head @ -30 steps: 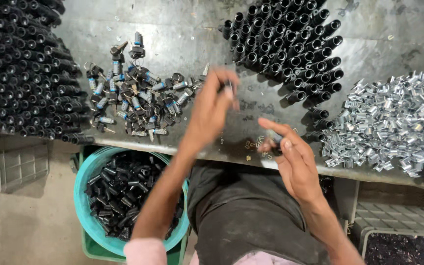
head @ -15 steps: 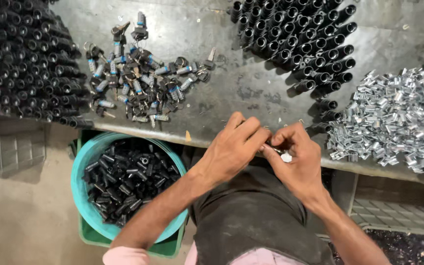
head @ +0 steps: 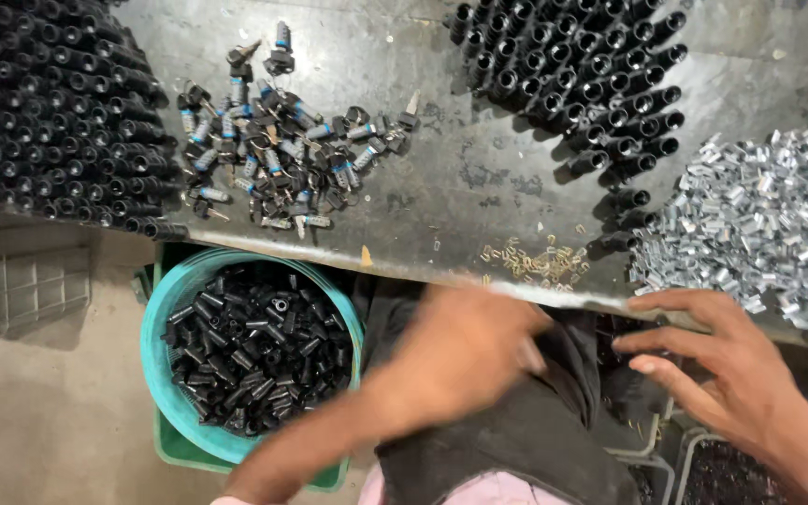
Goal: The person assembles small lock components by hand at a metal workbench. They pick a black cylindrical housing, insert a key cylinder, and secure it with a small metal clip, then place the finished unit into a green bin. The process repeats continuously with parts organized in piles on the table.
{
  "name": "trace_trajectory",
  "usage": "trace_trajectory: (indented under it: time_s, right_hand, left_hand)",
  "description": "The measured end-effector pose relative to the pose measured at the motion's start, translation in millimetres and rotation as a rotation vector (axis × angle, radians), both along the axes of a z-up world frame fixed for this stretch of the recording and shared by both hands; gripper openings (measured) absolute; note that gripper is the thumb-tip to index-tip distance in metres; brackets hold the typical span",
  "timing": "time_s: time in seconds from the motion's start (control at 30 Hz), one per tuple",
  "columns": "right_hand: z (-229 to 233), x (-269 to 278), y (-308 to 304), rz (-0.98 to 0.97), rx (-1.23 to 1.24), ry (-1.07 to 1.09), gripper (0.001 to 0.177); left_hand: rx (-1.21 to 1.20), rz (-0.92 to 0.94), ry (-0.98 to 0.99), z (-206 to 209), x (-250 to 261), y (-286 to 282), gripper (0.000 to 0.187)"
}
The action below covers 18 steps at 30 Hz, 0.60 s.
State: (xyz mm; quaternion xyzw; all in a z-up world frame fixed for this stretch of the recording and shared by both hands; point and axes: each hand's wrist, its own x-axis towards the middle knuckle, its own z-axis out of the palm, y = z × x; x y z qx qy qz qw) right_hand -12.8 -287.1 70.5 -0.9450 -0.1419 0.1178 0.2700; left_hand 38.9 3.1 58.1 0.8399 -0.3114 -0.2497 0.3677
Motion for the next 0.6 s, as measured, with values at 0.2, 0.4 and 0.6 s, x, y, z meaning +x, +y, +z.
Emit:
trace_trajectory:
  time_s: [0.2,0.4,0.6]
  right_hand:
    - [-40,-6,69,-0.115,0.127,0.029,0.040]
    - [-81,23,127,-0.195,0.029,-0.203,0.042]
    - [-91,21,136,-0.158,-0.067,-0.259,0.043]
  left_hand:
    - [0.588,0.643,-0.682,-87,105,70,0.033]
    - [0.451,0.682,-0.849,-97,96,73,0.029]
    - [-0.364,0.826,-0.224,-70,78,79,0.020]
